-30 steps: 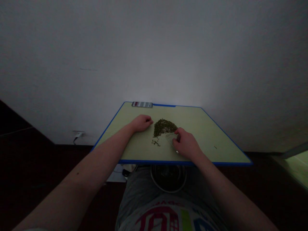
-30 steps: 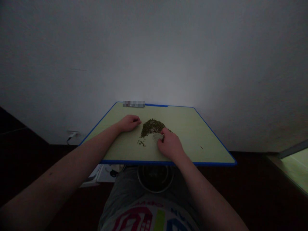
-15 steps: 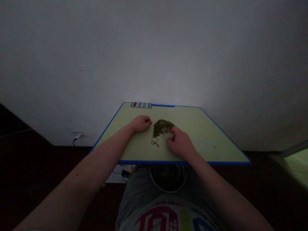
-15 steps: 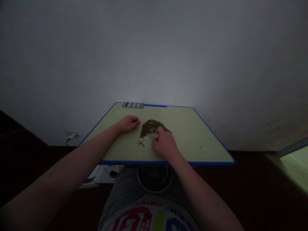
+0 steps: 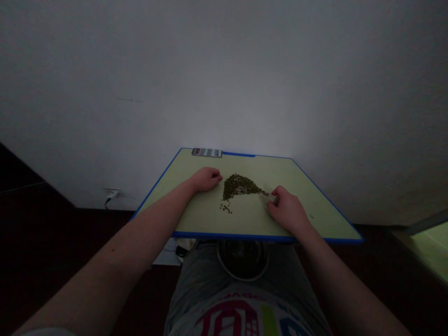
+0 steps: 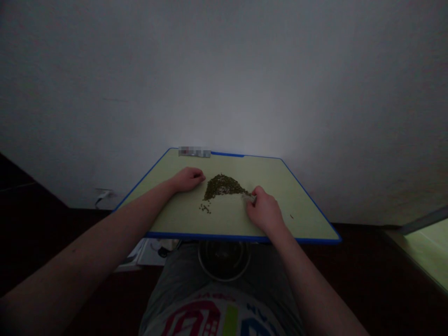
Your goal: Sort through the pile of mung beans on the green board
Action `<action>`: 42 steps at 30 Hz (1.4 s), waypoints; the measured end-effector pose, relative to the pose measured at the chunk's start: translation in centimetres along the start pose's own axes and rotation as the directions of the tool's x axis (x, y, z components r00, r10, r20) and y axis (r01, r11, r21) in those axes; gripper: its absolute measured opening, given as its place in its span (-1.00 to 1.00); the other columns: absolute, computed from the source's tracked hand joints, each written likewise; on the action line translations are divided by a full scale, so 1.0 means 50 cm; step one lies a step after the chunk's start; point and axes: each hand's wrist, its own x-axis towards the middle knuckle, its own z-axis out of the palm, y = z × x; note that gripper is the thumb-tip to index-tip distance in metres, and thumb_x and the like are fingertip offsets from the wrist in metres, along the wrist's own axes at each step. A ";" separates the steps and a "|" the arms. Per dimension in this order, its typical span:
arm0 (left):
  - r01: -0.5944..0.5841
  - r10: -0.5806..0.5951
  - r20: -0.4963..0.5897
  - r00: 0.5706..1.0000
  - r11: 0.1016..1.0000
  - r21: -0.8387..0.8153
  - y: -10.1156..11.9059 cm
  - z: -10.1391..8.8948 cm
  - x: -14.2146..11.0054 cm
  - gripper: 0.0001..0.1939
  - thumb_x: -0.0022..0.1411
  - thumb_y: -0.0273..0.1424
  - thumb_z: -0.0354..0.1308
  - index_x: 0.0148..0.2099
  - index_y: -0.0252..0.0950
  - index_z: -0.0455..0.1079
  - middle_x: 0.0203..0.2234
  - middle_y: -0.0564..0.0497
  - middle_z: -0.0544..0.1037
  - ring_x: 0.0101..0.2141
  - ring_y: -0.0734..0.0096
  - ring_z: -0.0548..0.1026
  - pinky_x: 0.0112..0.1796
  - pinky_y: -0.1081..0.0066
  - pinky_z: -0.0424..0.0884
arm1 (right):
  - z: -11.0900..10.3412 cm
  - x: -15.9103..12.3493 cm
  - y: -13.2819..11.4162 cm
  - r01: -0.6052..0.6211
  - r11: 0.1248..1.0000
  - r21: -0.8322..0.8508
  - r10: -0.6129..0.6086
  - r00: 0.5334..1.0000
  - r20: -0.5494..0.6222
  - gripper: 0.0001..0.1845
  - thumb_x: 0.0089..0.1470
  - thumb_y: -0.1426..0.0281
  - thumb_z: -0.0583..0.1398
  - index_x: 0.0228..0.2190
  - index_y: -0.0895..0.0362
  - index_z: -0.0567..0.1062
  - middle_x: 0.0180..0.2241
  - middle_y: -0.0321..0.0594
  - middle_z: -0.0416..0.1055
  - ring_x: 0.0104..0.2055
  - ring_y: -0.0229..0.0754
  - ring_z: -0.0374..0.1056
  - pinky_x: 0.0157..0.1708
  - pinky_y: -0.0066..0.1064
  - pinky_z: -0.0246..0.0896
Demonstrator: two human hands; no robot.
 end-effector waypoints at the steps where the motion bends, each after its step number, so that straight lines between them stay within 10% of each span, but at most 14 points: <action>1: -0.001 0.001 0.001 1.000 1.000 0.001 -0.001 0.000 0.000 -0.66 0.12 -0.20 -0.08 -0.46 -0.34 0.37 -0.60 0.03 0.38 -0.55 0.50 0.24 -0.50 0.46 0.07 | -0.001 -0.003 -0.002 0.024 1.000 -0.001 -0.024 1.000 0.001 -0.80 -0.07 0.37 0.08 -0.31 0.12 0.31 -0.57 -0.28 0.35 -0.53 -0.23 0.23 -0.54 -0.46 -0.10; 16: -0.003 0.003 0.000 1.000 1.000 -0.022 -0.010 0.009 0.004 -0.65 0.11 -0.19 -0.08 -0.44 -0.33 0.38 -0.61 0.03 0.37 -0.56 0.50 0.24 -0.50 0.46 0.08 | 0.021 0.029 -0.079 0.287 0.952 0.107 -0.300 0.944 0.140 -0.75 -0.02 0.40 0.09 -0.22 0.11 0.30 -0.43 -0.22 0.38 -0.44 -0.24 0.24 -0.46 -0.46 -0.03; 42: -0.013 0.012 -0.022 1.000 0.999 -0.051 -0.005 0.007 0.002 -0.66 0.11 -0.22 -0.07 -0.50 -0.35 0.35 -0.65 0.06 0.32 -0.56 0.52 0.22 -0.52 0.48 0.06 | 0.059 0.093 -0.181 0.666 0.698 0.263 -0.713 0.679 0.173 -0.67 0.03 0.50 0.07 -0.11 0.16 0.33 -0.14 -0.10 0.34 -0.10 -0.17 0.22 -0.11 -0.35 0.03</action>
